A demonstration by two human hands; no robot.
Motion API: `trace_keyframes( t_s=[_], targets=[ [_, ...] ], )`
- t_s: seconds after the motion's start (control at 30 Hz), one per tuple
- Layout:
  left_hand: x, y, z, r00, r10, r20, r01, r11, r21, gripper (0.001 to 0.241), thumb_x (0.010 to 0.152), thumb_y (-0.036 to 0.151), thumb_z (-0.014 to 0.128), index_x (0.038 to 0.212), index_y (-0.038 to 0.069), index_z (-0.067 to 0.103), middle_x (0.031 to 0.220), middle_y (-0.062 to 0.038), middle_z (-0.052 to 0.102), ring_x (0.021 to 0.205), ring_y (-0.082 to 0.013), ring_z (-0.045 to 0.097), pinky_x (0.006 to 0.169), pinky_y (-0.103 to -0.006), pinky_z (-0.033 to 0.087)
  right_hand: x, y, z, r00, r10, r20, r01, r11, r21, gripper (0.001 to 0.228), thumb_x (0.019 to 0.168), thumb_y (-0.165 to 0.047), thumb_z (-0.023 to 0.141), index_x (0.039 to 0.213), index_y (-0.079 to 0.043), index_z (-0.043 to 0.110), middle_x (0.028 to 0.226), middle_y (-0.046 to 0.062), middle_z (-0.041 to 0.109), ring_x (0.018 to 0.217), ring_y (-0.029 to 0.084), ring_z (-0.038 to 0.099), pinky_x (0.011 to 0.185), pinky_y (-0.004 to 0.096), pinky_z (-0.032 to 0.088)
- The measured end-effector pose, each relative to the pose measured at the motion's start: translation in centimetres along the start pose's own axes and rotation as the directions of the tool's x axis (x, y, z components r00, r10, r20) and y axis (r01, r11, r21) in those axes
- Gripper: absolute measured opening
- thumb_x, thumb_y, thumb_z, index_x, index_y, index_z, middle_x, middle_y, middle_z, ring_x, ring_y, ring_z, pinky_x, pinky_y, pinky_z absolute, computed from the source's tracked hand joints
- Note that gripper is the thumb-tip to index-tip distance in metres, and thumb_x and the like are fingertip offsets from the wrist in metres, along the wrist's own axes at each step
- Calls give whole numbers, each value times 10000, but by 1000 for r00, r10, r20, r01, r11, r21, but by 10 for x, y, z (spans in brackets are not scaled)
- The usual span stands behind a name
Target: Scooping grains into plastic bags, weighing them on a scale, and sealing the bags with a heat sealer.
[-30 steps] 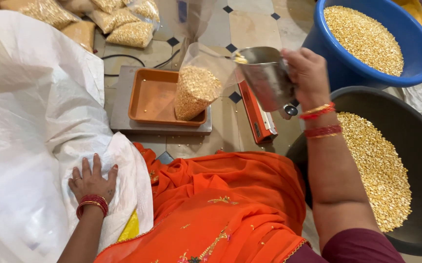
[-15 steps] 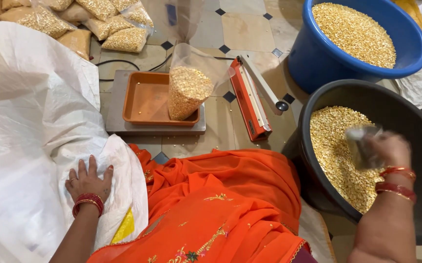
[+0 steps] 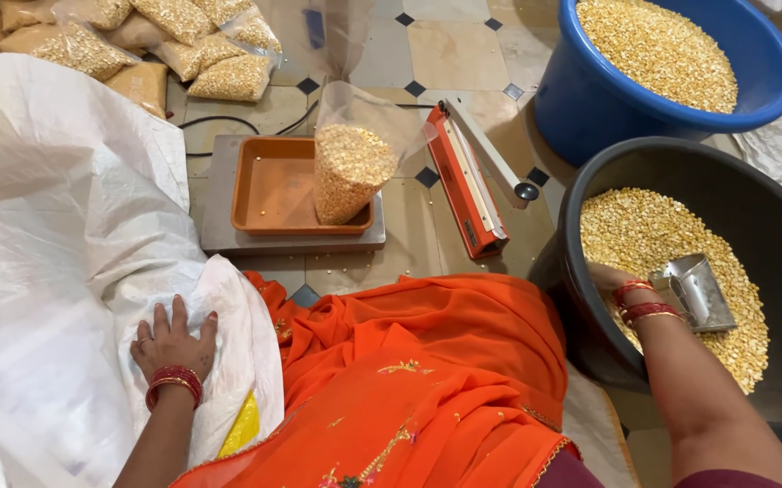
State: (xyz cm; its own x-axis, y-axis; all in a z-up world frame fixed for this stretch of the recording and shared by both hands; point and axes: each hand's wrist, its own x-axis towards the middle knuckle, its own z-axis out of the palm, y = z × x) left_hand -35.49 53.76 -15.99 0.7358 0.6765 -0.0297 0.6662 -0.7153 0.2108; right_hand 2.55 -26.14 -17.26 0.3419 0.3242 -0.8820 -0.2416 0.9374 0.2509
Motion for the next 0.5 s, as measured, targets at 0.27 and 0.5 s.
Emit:
trace_keyframes(
  t_s=[0.27, 0.5],
  targets=[
    [0, 3, -2, 1000, 3, 3, -3, 1000, -14, 832, 906, 687, 438, 1603, 239, 363, 1660, -89, 321, 1487, -381, 288, 1212, -553, 135, -107, 103, 3, 553, -540, 635, -244, -833, -496, 563, 1002, -498, 574, 1335, -58, 687, 1278, 203, 730, 1172, 356, 690, 1017, 463, 520],
    [5, 2, 0, 1000, 18, -11, -18, 1000, 6, 838, 931, 698, 423, 1607, 204, 379, 1670, -91, 335, 1501, -375, 302, 1231, -534, 151, -121, 119, 3, 491, -571, 658, -289, -819, -495, 591, 1023, -558, 524, 1362, -100, 684, 1328, 185, 700, 1251, 368, 645, 1095, 478, 467]
  ],
)
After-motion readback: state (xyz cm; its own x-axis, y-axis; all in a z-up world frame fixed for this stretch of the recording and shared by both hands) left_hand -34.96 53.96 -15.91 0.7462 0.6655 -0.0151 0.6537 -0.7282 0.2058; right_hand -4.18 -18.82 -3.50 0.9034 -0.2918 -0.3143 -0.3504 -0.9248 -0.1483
